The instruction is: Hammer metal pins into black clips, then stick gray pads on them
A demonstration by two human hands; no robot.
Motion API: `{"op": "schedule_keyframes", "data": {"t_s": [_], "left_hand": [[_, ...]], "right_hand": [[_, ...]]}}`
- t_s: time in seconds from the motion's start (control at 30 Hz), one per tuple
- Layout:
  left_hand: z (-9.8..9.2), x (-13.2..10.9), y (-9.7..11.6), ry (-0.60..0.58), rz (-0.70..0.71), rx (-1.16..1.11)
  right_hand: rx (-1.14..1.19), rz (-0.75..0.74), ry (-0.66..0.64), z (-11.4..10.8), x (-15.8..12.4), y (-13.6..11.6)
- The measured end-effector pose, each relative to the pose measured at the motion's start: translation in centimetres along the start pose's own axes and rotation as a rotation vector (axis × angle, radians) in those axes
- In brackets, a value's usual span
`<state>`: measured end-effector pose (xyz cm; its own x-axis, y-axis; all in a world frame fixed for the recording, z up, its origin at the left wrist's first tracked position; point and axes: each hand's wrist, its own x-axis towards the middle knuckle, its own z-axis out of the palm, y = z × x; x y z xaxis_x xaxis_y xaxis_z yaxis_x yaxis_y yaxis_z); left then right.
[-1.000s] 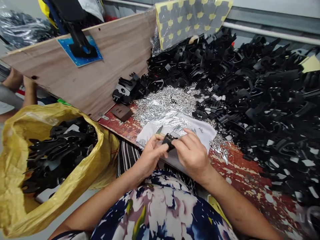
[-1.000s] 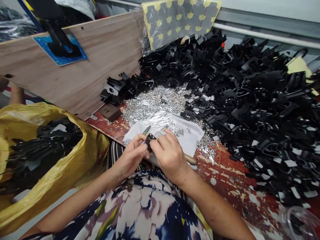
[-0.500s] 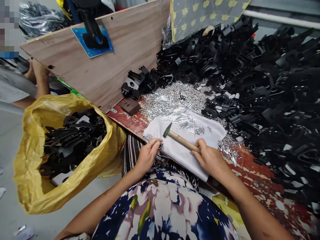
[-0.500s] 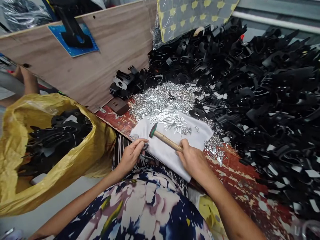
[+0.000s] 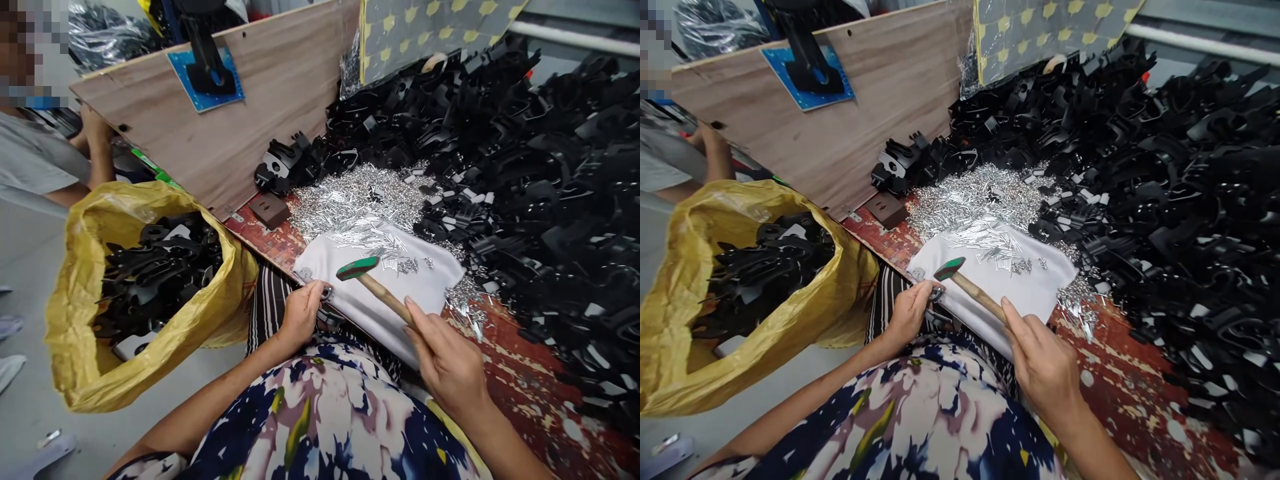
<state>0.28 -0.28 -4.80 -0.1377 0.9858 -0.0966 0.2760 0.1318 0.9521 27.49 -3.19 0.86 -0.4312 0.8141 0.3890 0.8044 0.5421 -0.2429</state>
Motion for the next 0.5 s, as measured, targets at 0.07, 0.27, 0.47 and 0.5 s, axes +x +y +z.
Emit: {"op": "schedule_keyframes", "data": {"t_s": [0.07, 0.27, 0.47, 0.5], "left_hand": [[0.0, 0.0, 0.1, 0.01, -0.002, -0.022], [-0.8, 0.0, 0.6, -0.049, -0.033, -0.132], [-3.6, -0.9, 3.9, -0.133, 0.026, -0.486], [-4.6, -1.4, 4.8, -0.105, 0.055, -0.452]], "right_hand": [[-0.009, -0.009, -0.038, -0.1, -0.2, -0.2], [0.156, 0.059, -0.269, 0.6, 1.2, 0.8], [-0.077, 0.007, -0.187, 2.4, 3.2, 3.1], [-0.113, -0.007, -0.189, 2.7, 3.2, 3.2]]}}
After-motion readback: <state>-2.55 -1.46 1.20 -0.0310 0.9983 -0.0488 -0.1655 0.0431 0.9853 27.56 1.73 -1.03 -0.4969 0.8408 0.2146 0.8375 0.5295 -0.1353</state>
